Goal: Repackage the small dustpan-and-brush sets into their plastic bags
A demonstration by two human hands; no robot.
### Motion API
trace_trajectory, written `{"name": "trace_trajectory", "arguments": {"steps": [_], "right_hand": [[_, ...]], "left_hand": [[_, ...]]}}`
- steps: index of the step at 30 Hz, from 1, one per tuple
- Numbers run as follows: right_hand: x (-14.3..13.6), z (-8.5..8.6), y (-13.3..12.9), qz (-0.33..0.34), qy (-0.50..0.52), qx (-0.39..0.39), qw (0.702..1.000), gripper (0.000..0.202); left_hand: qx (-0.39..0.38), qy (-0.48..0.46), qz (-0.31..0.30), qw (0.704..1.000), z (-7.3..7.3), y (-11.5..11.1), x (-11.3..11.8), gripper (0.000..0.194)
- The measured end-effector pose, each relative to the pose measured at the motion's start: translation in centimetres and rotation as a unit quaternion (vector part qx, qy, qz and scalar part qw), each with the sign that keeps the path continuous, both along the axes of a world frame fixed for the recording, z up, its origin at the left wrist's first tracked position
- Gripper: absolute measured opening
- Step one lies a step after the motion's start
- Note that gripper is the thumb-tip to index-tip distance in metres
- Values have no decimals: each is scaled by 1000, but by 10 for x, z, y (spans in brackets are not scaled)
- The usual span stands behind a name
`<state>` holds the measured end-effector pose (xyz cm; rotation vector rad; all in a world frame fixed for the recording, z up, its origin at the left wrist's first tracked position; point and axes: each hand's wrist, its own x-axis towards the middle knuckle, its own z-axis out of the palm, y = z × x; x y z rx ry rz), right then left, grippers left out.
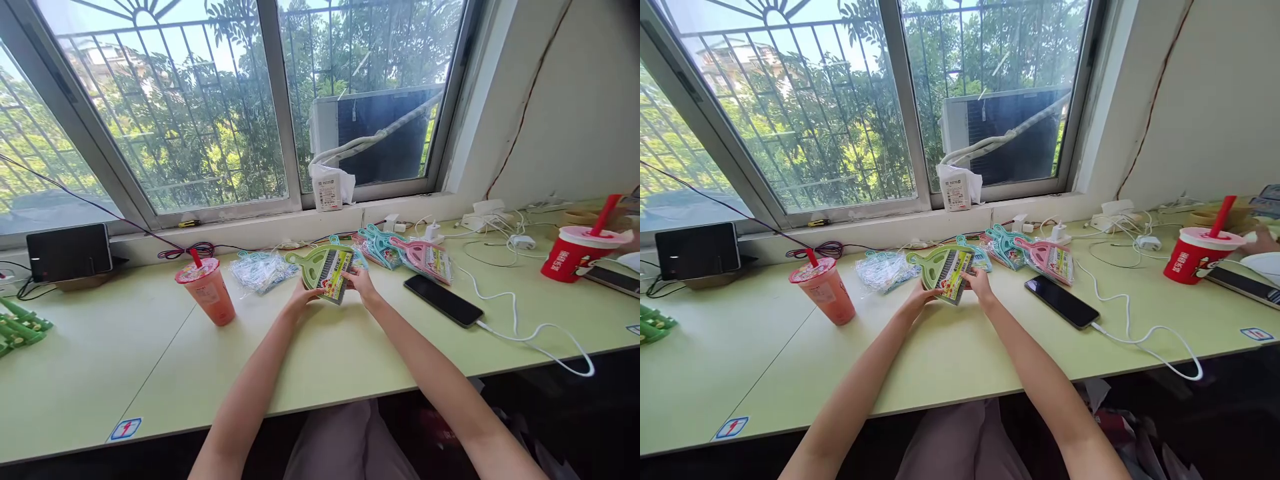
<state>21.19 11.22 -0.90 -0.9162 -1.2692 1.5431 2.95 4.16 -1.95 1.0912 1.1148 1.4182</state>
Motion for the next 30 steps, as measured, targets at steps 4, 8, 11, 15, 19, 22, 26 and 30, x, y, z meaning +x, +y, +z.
{"name": "trace_trajectory", "arguments": {"steps": [4, 8, 11, 15, 19, 22, 26, 30], "right_hand": [[0, 1, -3, 3, -2, -8, 1000, 23], [-1, 1, -5, 5, 14, -13, 1000, 24], [-2, 0, -7, 4, 22, -19, 1000, 22], [-2, 0, -6, -2, 12, -17, 1000, 20], [-3, 1, -6, -22, -3, 0, 1000, 15], [-3, 1, -5, -30, -5, -4, 1000, 11], [-4, -1, -4, -33, -6, 2, 999, 11], [-5, -2, -4, -39, -9, 8, 999, 11]], "left_hand": [[-7, -11, 5, 1000, 2, -3, 1, 71], [-16, -13, 6, 1000, 4, -4, 1, 69], [-20, -7, 12, 1000, 3, -3, -1, 68], [-19, 11, 4, 1000, 1, -1, -2, 65], [-13, 18, -11, 1000, 0, 0, -3, 63], [-16, 23, -15, 1000, 0, 1, -3, 62], [-14, 18, -20, 1000, -1, 1, -4, 61], [-12, 18, -24, 999, -2, 2, -5, 61]]}}
